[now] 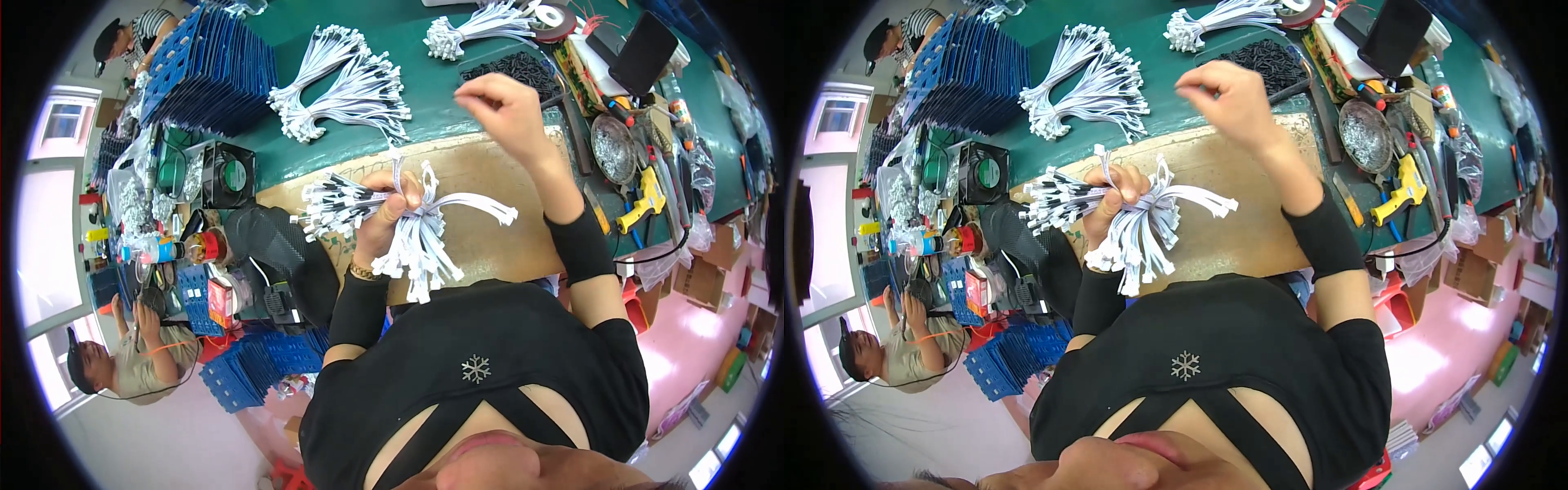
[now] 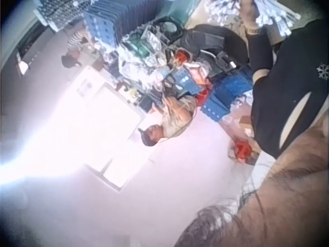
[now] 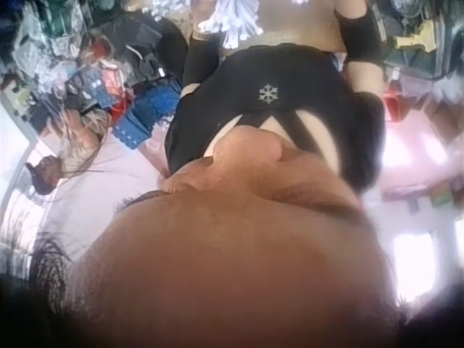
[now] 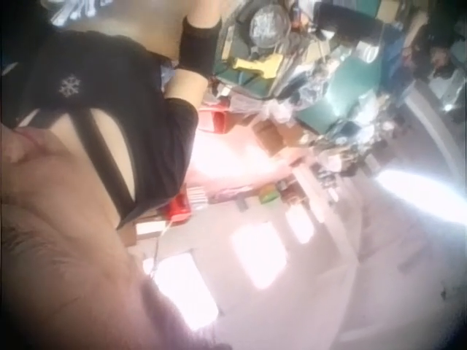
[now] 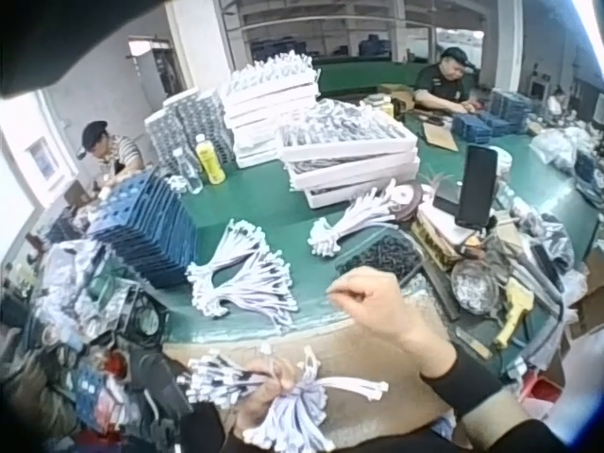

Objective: The person bundles groups of white wires by hand, securing them with black elastic rings at a factory workbench.

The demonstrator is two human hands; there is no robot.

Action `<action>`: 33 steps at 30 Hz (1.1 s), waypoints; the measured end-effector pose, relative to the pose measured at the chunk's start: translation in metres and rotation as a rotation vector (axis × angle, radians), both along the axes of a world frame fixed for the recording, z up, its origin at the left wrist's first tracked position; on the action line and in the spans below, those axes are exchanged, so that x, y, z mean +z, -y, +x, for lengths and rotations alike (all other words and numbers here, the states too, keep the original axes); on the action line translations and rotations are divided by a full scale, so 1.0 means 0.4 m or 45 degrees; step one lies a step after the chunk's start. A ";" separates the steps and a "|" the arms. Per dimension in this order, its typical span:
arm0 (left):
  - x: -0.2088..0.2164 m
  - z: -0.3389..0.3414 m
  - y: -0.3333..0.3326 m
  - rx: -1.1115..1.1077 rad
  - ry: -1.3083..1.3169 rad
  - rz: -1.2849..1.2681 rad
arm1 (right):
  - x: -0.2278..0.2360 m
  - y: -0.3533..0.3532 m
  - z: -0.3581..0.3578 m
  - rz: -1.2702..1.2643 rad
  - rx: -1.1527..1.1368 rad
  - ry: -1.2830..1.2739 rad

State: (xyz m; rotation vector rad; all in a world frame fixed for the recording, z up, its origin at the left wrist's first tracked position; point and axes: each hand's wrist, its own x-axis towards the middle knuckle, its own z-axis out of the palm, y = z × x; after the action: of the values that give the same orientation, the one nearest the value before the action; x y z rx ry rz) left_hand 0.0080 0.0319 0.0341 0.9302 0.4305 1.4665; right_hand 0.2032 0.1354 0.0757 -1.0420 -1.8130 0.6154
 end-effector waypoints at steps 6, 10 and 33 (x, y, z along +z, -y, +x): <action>-0.002 -0.002 -0.002 -0.084 0.157 -0.010 | 0.089 0.115 -0.077 0.148 0.389 -0.196; -0.012 -0.005 -0.008 -0.088 0.168 0.012 | 0.102 0.127 -0.086 0.210 0.424 -0.281; -0.021 0.006 0.002 -0.063 0.216 -0.020 | 0.033 0.154 -0.124 -0.368 0.449 -1.089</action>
State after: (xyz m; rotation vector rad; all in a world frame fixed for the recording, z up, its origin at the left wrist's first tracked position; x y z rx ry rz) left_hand 0.0103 0.0312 0.0258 0.7917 0.2920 1.4817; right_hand 0.1535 0.0737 0.0890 -0.4878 -1.1520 1.3309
